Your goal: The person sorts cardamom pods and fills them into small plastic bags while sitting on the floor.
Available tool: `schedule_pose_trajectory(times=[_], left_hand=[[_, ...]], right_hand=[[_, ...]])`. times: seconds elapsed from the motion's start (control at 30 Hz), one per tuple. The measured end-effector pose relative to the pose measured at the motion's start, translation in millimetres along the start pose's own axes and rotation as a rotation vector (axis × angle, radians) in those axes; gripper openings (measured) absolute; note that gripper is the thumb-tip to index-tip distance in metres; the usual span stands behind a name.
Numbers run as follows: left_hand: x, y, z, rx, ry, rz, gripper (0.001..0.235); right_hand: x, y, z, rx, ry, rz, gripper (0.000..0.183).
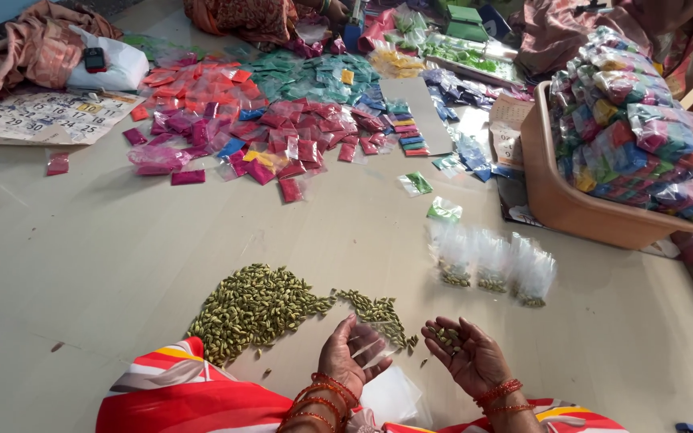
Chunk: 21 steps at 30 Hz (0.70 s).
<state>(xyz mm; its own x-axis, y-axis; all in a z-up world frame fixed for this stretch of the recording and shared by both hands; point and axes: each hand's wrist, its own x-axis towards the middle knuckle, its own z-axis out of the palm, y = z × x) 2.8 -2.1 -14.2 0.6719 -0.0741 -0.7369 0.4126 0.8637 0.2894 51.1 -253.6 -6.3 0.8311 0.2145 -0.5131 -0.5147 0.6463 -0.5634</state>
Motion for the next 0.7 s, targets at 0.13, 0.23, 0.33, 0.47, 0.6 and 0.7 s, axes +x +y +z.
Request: schedule_pose_trajectory(times=[0.13,0.23,0.33,0.47,0.6,0.7], left_hand=[[10.7,-4.2,-2.8,0.002,0.01,0.009,0.034],[15.4,-7.1,-4.9,0.012,0.038,-0.02,0.034],[16.2,-9.4,-5.9,0.026,0.037,-0.047,0.035],[10.4,-7.4,-2.7,0.078,0.064,-0.066,0.039],[11.0,-5.9,-2.7,0.023,0.059,-0.136,0.045],[14.2,-7.7,-9.0,-0.008,0.008,-0.172,0.052]], right_hand=[[-1.4,-0.9,2.6,-0.024,0.001,0.019,0.047],[10.9,-3.3,-6.2,-0.141,0.04,0.032,0.031],[-8.7,-12.5,41.2,-0.663,-0.098,-0.034,0.021],[-28.0,-4.2,116.4,-1.312,-0.204,-0.161,0.018],[-39.0,15.0,141.9,-1.902,-0.137,-0.402,0.019],[-49.0,16.9,142.5,-1.882,-0.075,-0.587,0.017]])
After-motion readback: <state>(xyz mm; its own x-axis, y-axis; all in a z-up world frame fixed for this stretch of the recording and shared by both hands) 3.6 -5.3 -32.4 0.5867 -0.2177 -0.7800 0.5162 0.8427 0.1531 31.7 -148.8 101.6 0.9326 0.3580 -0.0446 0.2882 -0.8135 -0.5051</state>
